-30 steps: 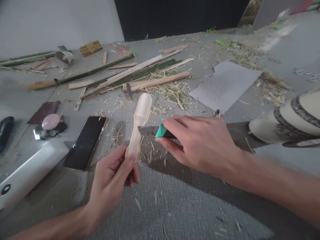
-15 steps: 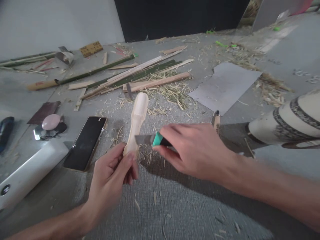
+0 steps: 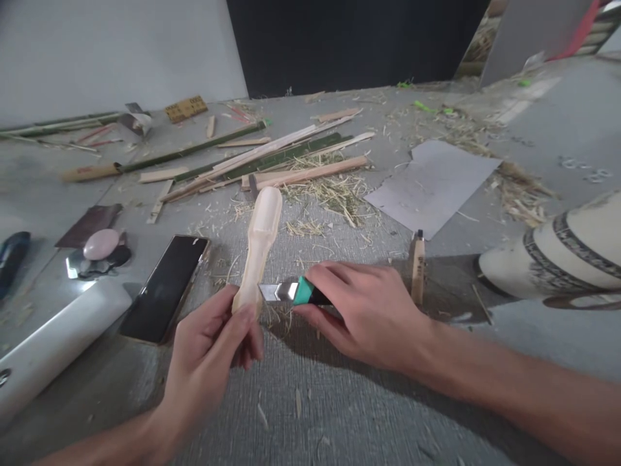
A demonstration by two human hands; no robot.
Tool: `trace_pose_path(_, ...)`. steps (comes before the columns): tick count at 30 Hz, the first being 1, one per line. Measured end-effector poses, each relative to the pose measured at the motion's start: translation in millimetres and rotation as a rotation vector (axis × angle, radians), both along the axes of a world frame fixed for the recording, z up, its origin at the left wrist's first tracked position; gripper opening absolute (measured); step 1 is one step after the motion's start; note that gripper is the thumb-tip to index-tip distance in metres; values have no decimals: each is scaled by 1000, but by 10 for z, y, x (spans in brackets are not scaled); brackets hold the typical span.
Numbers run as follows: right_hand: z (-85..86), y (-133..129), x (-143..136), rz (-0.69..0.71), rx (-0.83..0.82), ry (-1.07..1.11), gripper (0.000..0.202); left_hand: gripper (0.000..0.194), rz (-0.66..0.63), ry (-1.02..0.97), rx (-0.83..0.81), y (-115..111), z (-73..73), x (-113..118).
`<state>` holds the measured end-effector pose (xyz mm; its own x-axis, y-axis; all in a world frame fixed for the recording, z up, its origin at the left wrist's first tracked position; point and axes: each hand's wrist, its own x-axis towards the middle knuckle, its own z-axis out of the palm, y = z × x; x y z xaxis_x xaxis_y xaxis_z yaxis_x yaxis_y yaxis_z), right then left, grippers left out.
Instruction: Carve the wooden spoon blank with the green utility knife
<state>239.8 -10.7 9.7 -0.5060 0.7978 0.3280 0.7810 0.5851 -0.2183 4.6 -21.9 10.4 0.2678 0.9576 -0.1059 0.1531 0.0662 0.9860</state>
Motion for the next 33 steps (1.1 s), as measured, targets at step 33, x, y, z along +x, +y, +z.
trace_pose_path(33, 35, 0, 26, 218, 45, 198, 52, 43, -10, -117, -121, 22, -83, -4)
